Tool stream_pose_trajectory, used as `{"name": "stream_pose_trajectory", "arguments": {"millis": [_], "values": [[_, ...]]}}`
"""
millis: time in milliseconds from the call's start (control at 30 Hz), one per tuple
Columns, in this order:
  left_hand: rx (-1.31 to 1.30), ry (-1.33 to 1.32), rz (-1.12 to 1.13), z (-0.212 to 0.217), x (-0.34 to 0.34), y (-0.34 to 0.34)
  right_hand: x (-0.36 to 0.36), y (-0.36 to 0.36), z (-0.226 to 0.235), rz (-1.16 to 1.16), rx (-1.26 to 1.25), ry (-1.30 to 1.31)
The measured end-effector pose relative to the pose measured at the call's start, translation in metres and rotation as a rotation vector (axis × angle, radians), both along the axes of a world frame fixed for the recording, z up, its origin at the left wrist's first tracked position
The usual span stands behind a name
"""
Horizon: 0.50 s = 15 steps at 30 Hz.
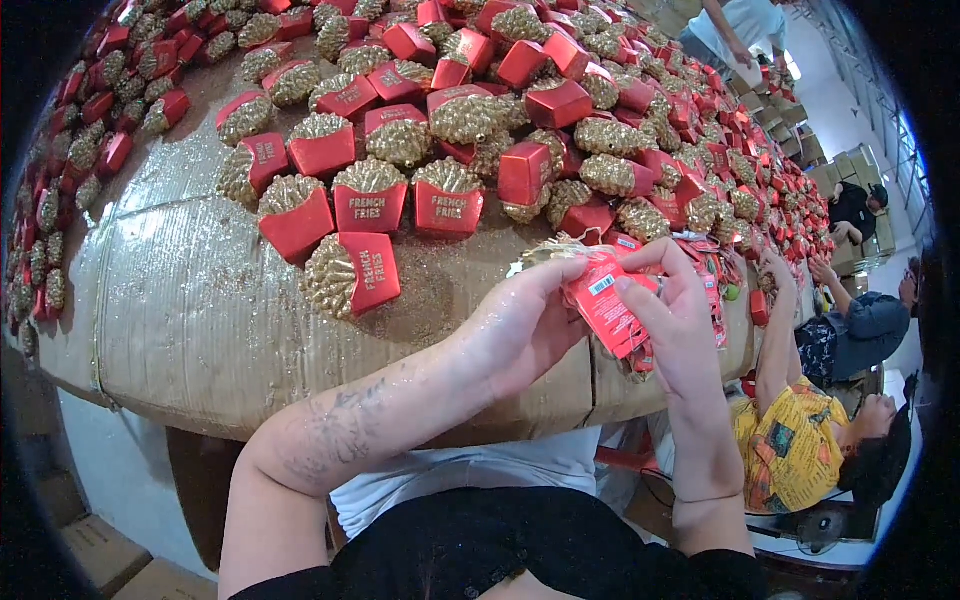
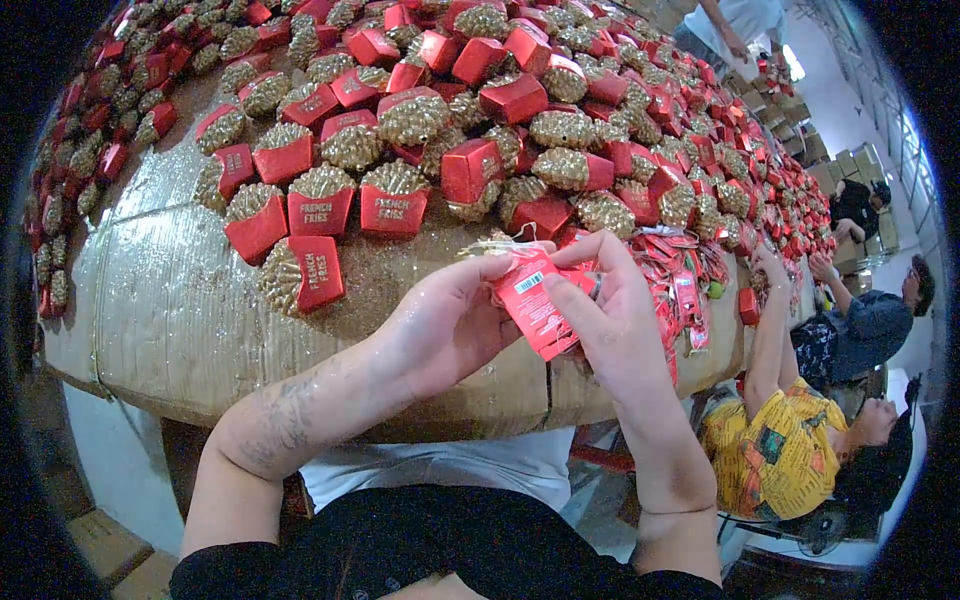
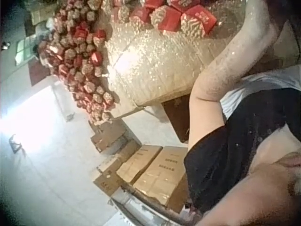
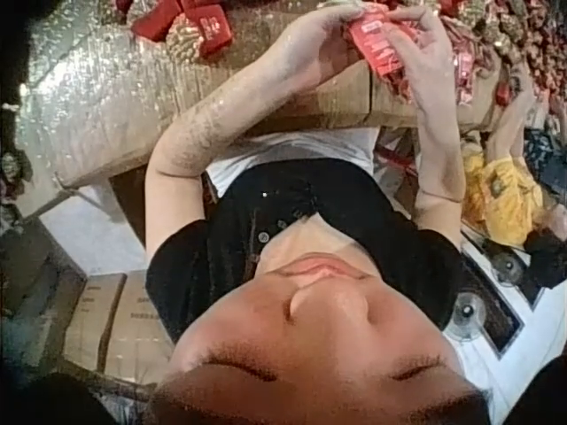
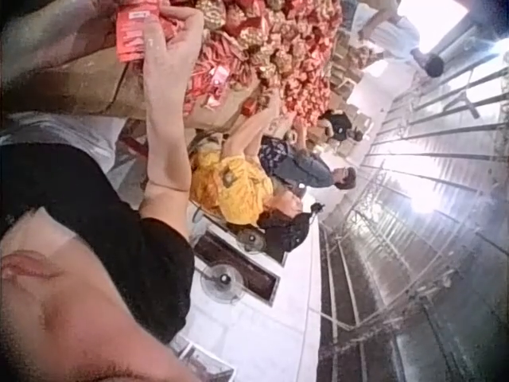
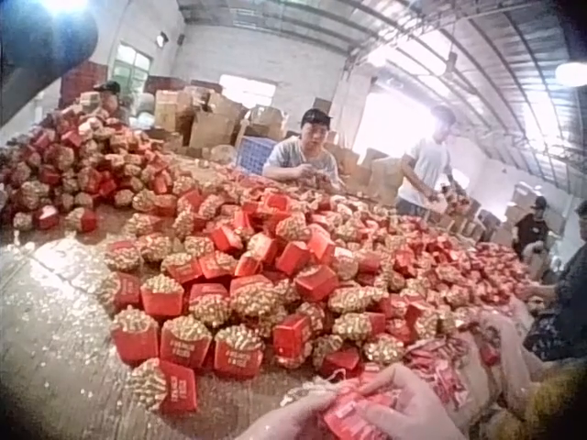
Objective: The person packages gold toy components into small red product containers and attaches product labels to them by hand.
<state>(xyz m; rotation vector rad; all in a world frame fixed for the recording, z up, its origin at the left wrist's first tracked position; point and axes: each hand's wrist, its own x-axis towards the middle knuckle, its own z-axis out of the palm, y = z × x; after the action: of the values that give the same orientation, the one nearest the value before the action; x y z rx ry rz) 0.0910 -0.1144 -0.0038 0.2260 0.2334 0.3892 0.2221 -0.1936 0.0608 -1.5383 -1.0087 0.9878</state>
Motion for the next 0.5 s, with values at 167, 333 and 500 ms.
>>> {"name": "stream_pose_trajectory", "arguments": {"millis": [167, 333, 500], "values": [[-0.036, 0.026, -0.043, 0.006, -0.004, 0.001, -0.005, -0.004, -0.005, 0.006, 0.089, -0.145], [0.128, 0.164, -0.050, 0.005, -0.004, -0.001, -0.013, -0.012, -0.005, 0.036, 0.076, -0.515], [0.267, 0.062, -0.003, -0.001, -0.002, 0.001, -0.019, -0.013, -0.008, 0.023, 0.112, -0.420]]}}
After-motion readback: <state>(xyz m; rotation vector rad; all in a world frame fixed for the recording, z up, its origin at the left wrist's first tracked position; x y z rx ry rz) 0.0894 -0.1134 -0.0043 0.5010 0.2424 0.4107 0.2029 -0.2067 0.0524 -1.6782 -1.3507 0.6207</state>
